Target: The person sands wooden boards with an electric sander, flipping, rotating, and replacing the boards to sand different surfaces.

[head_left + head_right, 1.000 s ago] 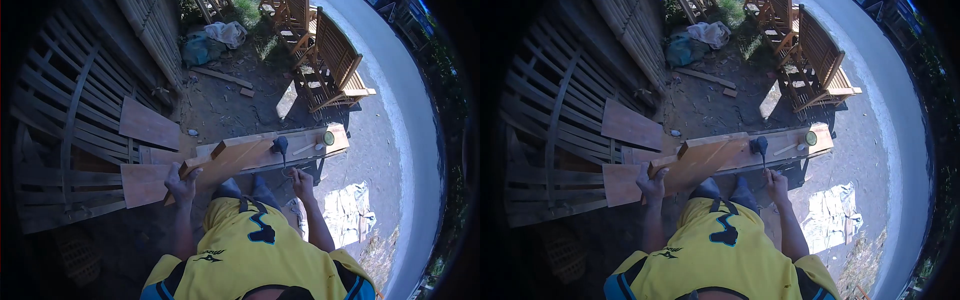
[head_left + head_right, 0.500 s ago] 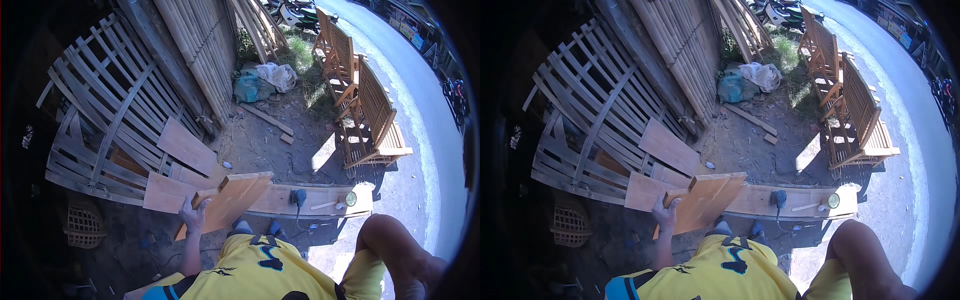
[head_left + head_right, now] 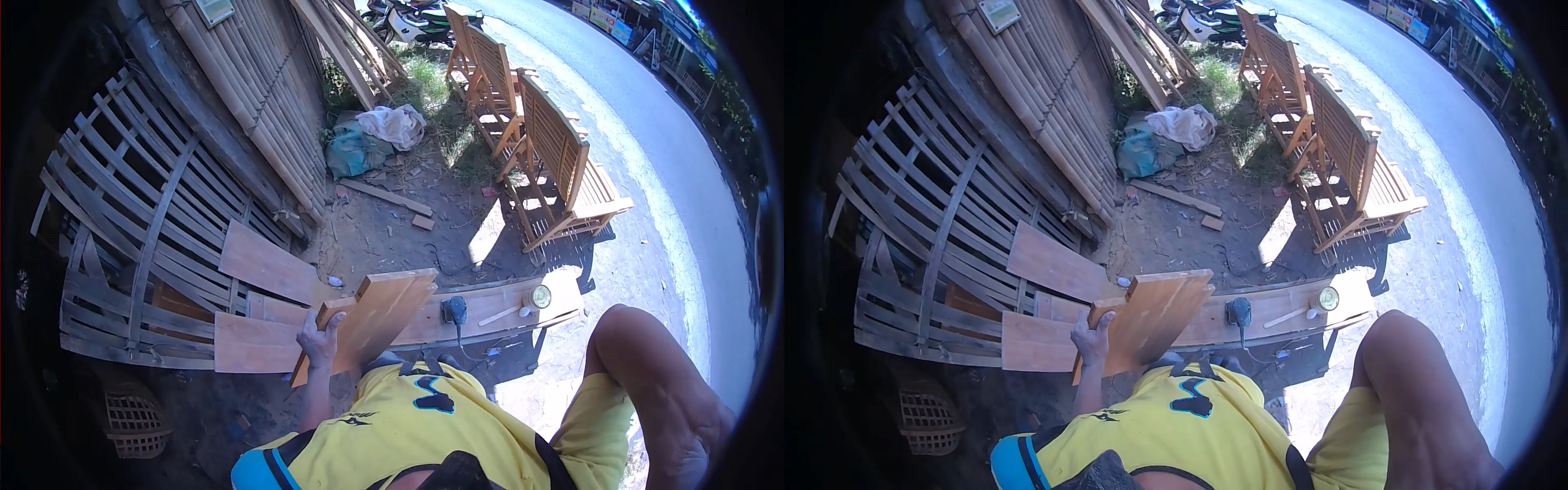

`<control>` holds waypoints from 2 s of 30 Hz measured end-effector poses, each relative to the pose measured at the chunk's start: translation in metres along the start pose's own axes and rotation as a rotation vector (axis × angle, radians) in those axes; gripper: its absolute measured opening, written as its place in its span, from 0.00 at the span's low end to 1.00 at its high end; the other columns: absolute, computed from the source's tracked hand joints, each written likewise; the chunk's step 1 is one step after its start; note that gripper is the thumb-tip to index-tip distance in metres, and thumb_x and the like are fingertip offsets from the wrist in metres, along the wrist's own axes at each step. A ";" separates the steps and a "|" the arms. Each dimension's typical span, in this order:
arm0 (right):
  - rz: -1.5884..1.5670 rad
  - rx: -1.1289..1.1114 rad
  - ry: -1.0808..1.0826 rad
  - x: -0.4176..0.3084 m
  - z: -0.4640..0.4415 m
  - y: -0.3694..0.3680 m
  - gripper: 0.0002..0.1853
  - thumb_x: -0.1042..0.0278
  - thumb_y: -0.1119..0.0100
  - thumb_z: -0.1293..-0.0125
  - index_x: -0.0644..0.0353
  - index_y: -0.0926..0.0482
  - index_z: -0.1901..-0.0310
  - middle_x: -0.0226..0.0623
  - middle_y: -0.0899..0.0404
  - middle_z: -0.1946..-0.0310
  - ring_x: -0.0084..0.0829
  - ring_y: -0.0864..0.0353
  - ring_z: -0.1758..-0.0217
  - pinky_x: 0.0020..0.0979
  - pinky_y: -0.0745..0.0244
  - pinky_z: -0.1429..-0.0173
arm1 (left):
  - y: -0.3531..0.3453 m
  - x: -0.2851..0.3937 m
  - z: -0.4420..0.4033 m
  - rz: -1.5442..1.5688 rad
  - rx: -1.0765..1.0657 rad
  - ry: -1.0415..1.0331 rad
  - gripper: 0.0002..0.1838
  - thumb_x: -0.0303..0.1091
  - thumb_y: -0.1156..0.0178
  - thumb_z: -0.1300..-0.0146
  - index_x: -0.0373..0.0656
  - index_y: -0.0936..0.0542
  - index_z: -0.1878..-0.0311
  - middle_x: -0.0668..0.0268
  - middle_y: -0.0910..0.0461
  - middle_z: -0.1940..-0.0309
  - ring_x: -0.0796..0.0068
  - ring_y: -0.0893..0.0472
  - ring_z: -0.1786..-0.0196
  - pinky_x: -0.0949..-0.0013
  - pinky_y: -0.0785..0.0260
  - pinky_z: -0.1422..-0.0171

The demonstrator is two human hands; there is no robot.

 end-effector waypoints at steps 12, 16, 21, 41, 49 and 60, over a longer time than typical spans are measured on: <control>-0.063 0.004 -0.003 0.001 0.015 -0.007 0.30 0.64 0.37 0.27 0.53 0.29 0.25 0.38 0.23 0.35 0.36 0.21 0.32 0.46 0.26 0.23 | -0.004 -0.002 0.008 0.056 0.117 -0.020 0.38 0.74 0.27 0.41 0.42 0.23 0.68 0.54 0.20 0.79 0.42 0.16 0.73 0.46 0.29 0.69; -0.067 -0.032 -0.012 -0.002 0.018 -0.012 0.30 0.66 0.38 0.27 0.53 0.30 0.25 0.38 0.23 0.36 0.36 0.20 0.33 0.46 0.26 0.23 | -0.001 -0.009 0.011 0.023 0.068 -0.015 0.38 0.74 0.27 0.40 0.42 0.23 0.67 0.54 0.19 0.79 0.41 0.16 0.72 0.46 0.28 0.68; -0.043 -0.066 -0.009 -0.012 0.015 -0.016 0.29 0.69 0.39 0.27 0.53 0.30 0.25 0.38 0.22 0.38 0.35 0.20 0.35 0.46 0.26 0.24 | 0.006 -0.020 0.021 0.061 0.086 0.000 0.37 0.71 0.25 0.40 0.42 0.23 0.69 0.54 0.21 0.79 0.40 0.17 0.72 0.47 0.29 0.68; 0.054 -0.073 0.080 -0.059 -0.032 -0.002 0.30 0.80 0.45 0.26 0.53 0.31 0.24 0.37 0.20 0.46 0.31 0.16 0.43 0.46 0.25 0.25 | -0.027 -0.017 0.028 0.052 -0.067 -0.138 0.38 0.73 0.24 0.43 0.40 0.20 0.68 0.52 0.19 0.79 0.43 0.16 0.74 0.47 0.27 0.69; 0.027 0.117 0.093 -0.063 -0.067 0.036 0.31 0.85 0.48 0.26 0.52 0.31 0.24 0.37 0.19 0.49 0.29 0.15 0.46 0.46 0.24 0.26 | -0.025 0.014 0.023 0.138 -0.067 -0.196 0.34 0.71 0.23 0.43 0.44 0.15 0.63 0.59 0.15 0.76 0.47 0.12 0.69 0.50 0.24 0.65; 0.055 -0.490 -1.623 0.016 0.390 0.050 0.24 0.70 0.33 0.23 0.62 0.23 0.28 0.43 0.15 0.37 0.35 0.15 0.33 0.37 0.24 0.26 | 0.036 0.033 -0.033 0.566 0.043 -0.029 0.35 0.63 0.23 0.36 0.33 0.16 0.59 0.61 0.13 0.68 0.70 0.16 0.67 0.61 0.26 0.61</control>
Point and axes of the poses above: each hand's wrist, its own z-axis away from the middle knuckle, its own y-axis out of the back of the hand, x = y × z, the point moved 9 cm from there along -z, towards the middle knuckle
